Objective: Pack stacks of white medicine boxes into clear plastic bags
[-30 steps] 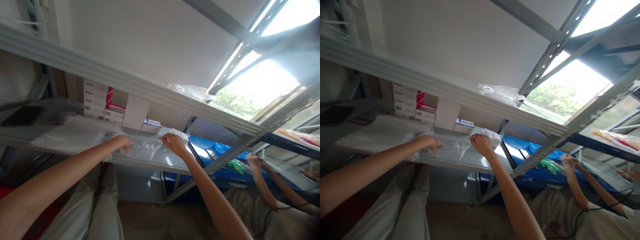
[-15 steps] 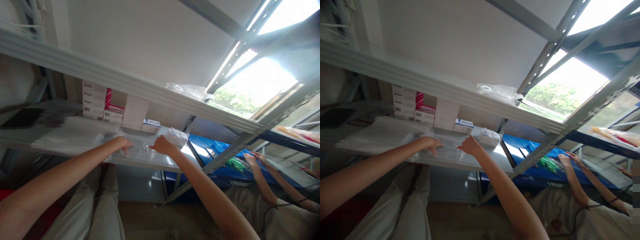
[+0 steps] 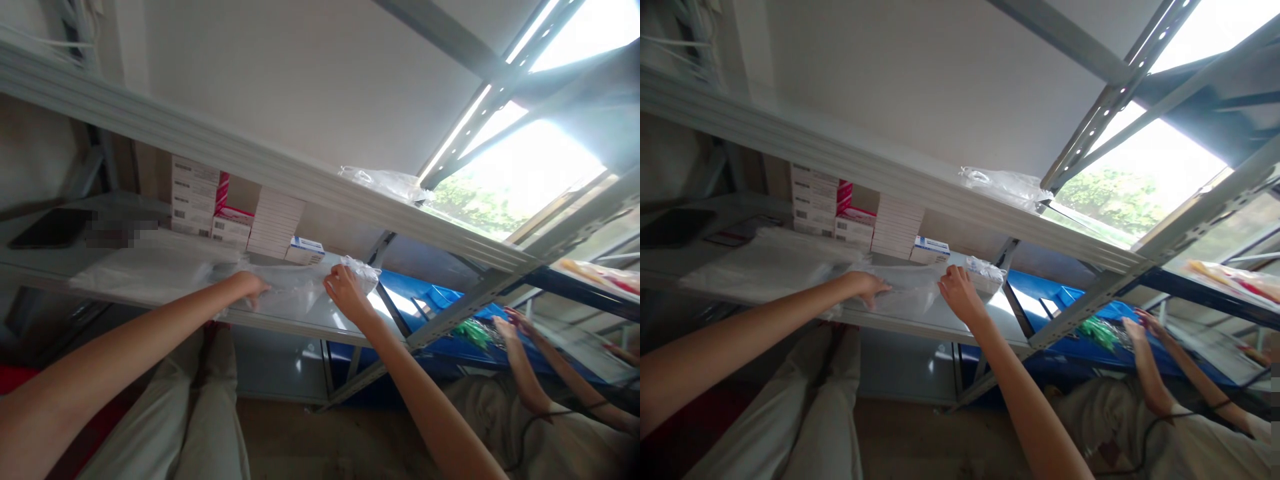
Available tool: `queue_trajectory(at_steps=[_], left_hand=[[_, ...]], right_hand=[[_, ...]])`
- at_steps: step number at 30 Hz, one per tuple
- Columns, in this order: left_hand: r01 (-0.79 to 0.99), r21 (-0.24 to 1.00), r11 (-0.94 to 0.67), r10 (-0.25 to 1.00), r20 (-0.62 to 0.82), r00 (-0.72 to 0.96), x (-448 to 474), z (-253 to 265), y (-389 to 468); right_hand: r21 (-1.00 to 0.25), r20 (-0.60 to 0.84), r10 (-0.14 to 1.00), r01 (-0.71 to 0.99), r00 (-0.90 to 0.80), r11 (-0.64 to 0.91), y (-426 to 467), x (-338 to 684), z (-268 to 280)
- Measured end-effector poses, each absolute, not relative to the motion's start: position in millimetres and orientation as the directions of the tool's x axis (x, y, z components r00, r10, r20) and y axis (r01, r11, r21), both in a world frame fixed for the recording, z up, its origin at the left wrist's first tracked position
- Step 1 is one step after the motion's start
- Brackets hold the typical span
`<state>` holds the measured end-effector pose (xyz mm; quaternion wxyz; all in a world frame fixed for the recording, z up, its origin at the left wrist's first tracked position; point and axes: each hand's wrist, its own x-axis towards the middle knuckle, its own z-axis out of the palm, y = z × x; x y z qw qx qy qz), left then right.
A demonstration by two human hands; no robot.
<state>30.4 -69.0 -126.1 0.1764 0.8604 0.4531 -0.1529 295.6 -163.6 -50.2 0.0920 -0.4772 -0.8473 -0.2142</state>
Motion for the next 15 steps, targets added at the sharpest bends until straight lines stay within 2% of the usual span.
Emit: queue_trajectory(at_steps=[3,6,15], left_hand=[[0.841,0.146,-0.521,0.717,-0.459,0.524,31,-128,-67],[0.838,0.123,-0.531,0.708,-0.48,0.519,30,-127,-68],[0.825,0.096,-0.557,0.715,-0.45,0.535,33,-125,-70]], right_hand=[[0.446,0.324,0.764,0.802,-0.558,0.397,-173,295,-54],[0.545,0.339,0.74,0.763,-0.58,0.348,-179,296,-58],[0.623,0.546,0.614,0.766,-0.57,0.157,-196,295,-64]])
